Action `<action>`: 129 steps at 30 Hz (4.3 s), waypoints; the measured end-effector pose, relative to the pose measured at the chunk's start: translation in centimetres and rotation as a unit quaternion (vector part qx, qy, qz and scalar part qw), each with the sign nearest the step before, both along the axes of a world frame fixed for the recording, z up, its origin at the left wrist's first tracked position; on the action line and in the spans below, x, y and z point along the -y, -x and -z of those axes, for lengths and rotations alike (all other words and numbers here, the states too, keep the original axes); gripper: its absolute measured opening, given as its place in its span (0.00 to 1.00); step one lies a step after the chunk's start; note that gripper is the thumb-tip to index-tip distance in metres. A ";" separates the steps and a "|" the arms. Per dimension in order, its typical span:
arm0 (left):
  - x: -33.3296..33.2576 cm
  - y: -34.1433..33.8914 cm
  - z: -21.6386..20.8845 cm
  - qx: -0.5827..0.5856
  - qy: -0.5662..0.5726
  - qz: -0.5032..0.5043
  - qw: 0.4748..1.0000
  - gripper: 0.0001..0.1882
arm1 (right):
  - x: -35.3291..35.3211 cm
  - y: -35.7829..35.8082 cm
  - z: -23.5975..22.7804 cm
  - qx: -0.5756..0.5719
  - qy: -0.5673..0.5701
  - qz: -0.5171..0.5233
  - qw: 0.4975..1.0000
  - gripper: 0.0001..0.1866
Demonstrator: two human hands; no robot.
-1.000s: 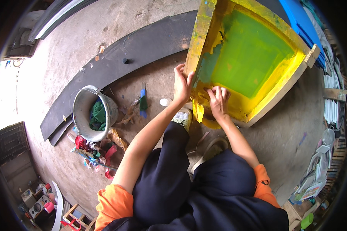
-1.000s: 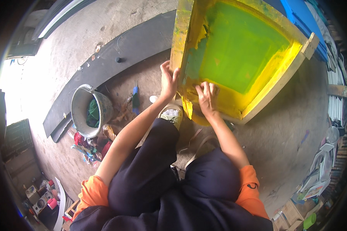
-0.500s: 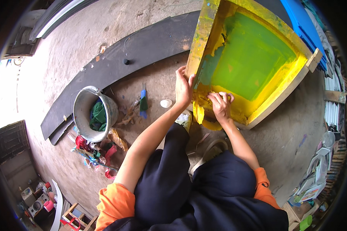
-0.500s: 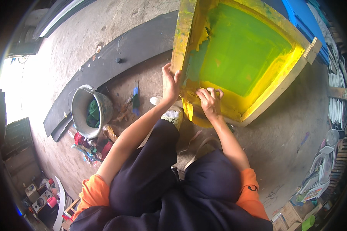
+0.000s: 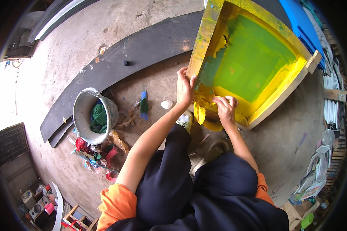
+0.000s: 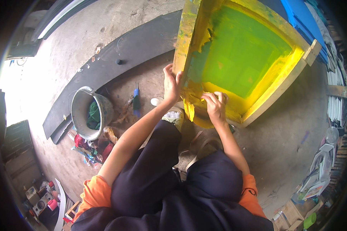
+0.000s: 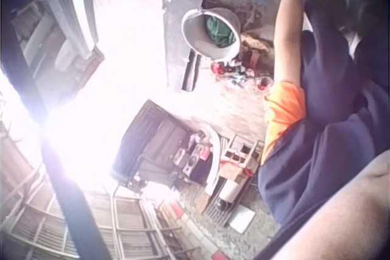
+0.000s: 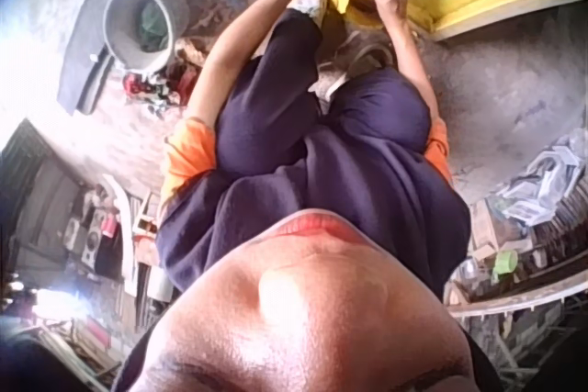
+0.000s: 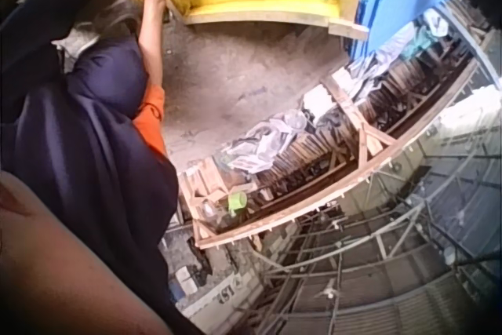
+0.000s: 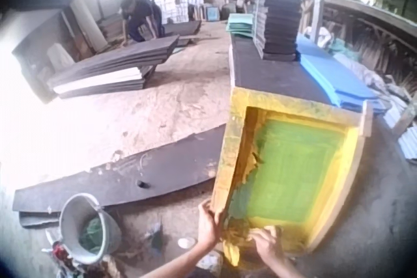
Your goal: The person removes yellow paint from the edges of a wooden frame using a green cloth. They wipe the frame's edges and corners repeatedly, gathering the removed paint into a pile.
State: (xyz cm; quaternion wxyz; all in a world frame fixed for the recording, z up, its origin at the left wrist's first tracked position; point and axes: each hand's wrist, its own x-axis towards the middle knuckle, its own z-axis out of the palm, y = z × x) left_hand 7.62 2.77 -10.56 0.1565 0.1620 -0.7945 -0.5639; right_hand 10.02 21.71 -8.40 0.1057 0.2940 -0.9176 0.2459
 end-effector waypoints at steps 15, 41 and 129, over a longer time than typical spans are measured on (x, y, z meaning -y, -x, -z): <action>-0.3 -0.2 -1.5 0.016 -0.022 -0.001 1.000 0.23 | 3.6 3.6 2.0 -0.079 -0.106 -0.017 0.991 0.11; 0.1 -0.3 -1.5 0.015 -0.028 0.020 0.999 0.23 | 5.9 2.1 1.4 -0.001 -0.095 0.074 0.993 0.11; 0.7 -0.2 -1.0 0.037 -0.067 0.050 0.996 0.23 | 3.5 3.1 2.3 -0.106 -0.057 -0.002 0.993 0.13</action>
